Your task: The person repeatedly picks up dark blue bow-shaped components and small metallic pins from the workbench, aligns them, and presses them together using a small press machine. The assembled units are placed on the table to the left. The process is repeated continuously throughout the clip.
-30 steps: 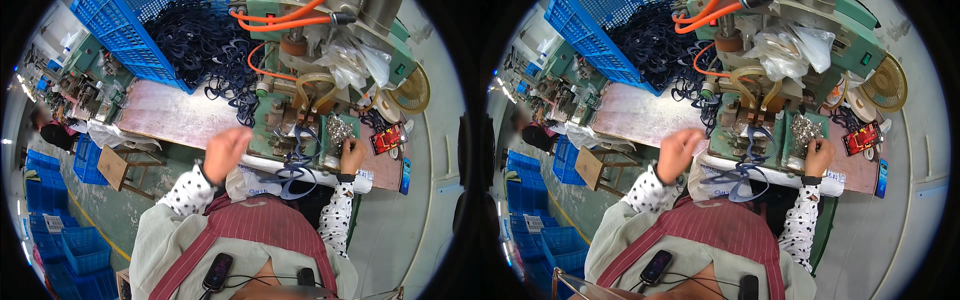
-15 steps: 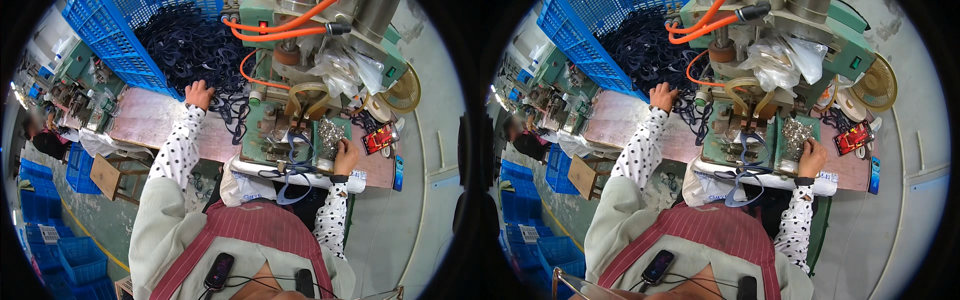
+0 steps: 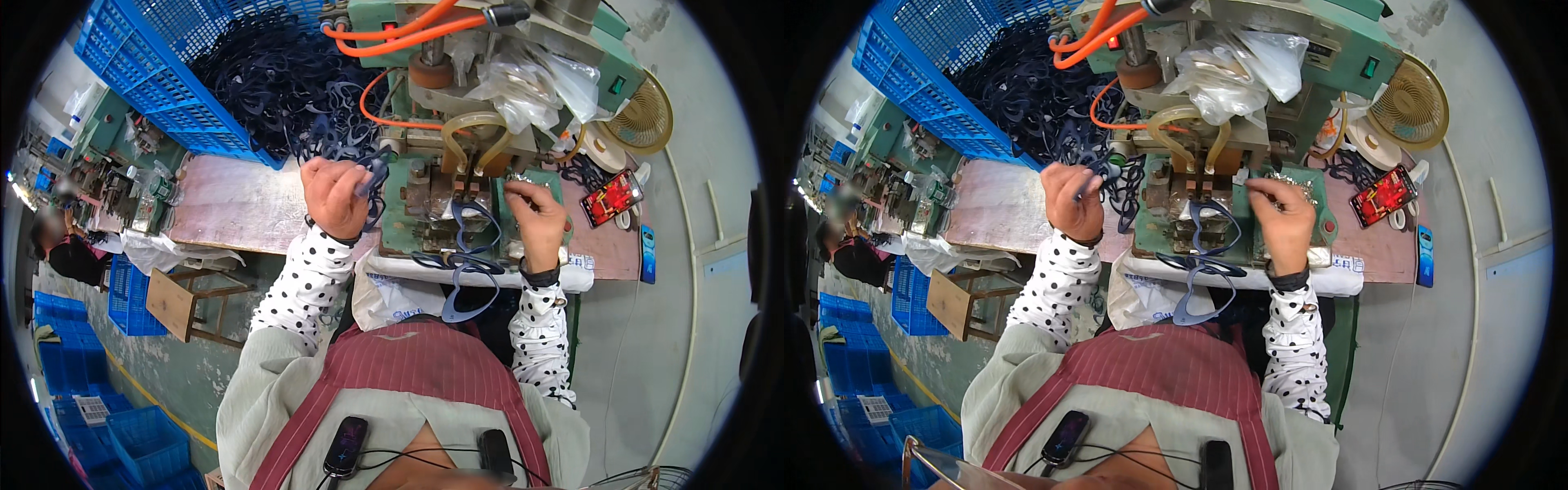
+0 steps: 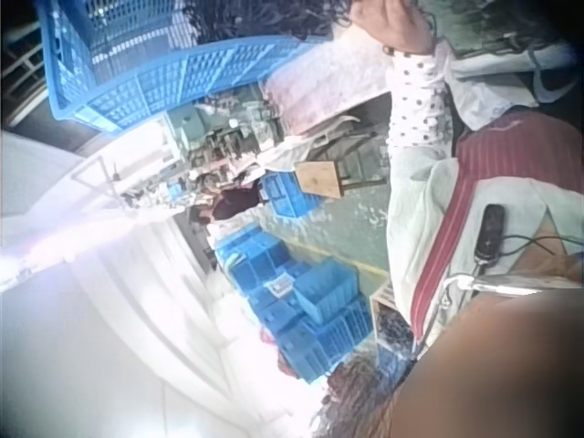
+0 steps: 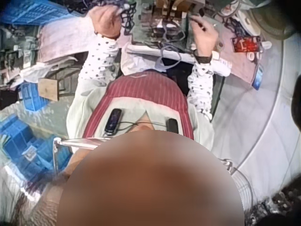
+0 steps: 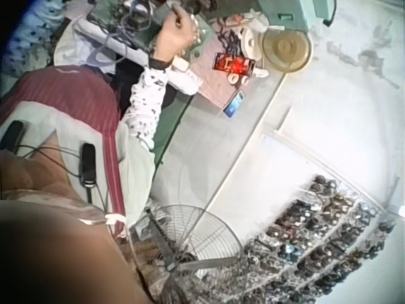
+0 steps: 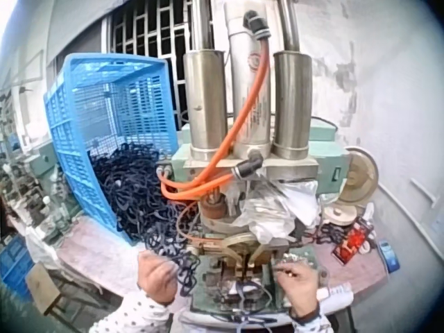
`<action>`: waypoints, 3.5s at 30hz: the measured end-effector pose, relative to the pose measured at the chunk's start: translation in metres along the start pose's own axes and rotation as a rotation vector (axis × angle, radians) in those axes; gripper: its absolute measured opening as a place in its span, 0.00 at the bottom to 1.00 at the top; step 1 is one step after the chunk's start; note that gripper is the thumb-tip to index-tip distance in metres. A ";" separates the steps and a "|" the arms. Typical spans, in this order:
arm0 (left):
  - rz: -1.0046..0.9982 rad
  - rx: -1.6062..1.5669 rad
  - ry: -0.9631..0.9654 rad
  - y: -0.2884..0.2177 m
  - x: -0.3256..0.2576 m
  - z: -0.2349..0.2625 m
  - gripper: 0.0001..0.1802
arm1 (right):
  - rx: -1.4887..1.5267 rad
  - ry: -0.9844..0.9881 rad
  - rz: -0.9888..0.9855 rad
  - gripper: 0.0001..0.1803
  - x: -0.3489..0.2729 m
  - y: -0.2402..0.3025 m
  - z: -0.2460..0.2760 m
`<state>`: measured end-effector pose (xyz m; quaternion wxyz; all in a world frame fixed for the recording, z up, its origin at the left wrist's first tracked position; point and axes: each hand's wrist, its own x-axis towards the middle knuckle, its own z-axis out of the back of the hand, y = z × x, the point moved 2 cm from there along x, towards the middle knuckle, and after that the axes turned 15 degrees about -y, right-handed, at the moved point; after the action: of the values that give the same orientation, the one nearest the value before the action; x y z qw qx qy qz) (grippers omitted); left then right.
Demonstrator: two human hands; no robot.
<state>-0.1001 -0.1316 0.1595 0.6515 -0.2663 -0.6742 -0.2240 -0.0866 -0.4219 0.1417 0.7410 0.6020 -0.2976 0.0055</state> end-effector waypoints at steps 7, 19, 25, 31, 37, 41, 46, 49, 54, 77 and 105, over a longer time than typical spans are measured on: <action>0.161 0.284 0.042 0.052 -0.015 -0.009 0.14 | 0.071 0.103 -0.184 0.15 -0.020 0.025 -0.023; 0.587 0.437 -0.043 0.089 -0.058 0.026 0.12 | 0.272 0.072 -0.228 0.28 -0.017 0.018 -0.051; -0.006 -0.125 0.143 -0.042 0.044 -0.002 0.22 | 0.137 0.054 -0.155 0.26 -0.020 0.021 -0.052; 0.286 -0.145 0.171 -0.033 0.050 -0.024 0.19 | 0.223 0.003 -0.200 0.28 -0.023 0.022 -0.050; -0.090 0.222 0.061 -0.014 0.013 0.012 0.26 | 0.215 -0.028 -0.169 0.29 -0.028 0.023 -0.046; 0.072 0.601 0.192 0.077 -0.025 0.028 0.21 | 0.235 -0.018 -0.159 0.27 -0.024 0.020 -0.041; -0.128 0.700 0.228 0.093 -0.029 0.035 0.21 | 0.171 -0.041 -0.158 0.22 -0.018 0.006 -0.024; -0.139 0.660 0.243 0.106 -0.032 0.029 0.20 | 0.147 -0.055 -0.135 0.21 -0.018 -0.009 -0.012; -0.213 0.668 0.240 0.117 -0.007 0.017 0.22 | 0.133 -0.105 -0.122 0.20 -0.009 -0.021 0.006; -0.048 -0.696 0.460 -0.097 -0.029 -0.038 0.20 | -0.111 -0.249 -0.047 0.13 -0.001 -0.079 0.055; 0.598 0.233 0.357 0.028 -0.079 0.007 0.08 | -0.541 -0.214 0.149 0.07 -0.005 -0.126 0.052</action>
<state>-0.0865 -0.1108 0.0788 0.8214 -0.3324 -0.4633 0.0119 -0.0670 -0.5010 0.0328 0.8366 0.3562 -0.4078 -0.0831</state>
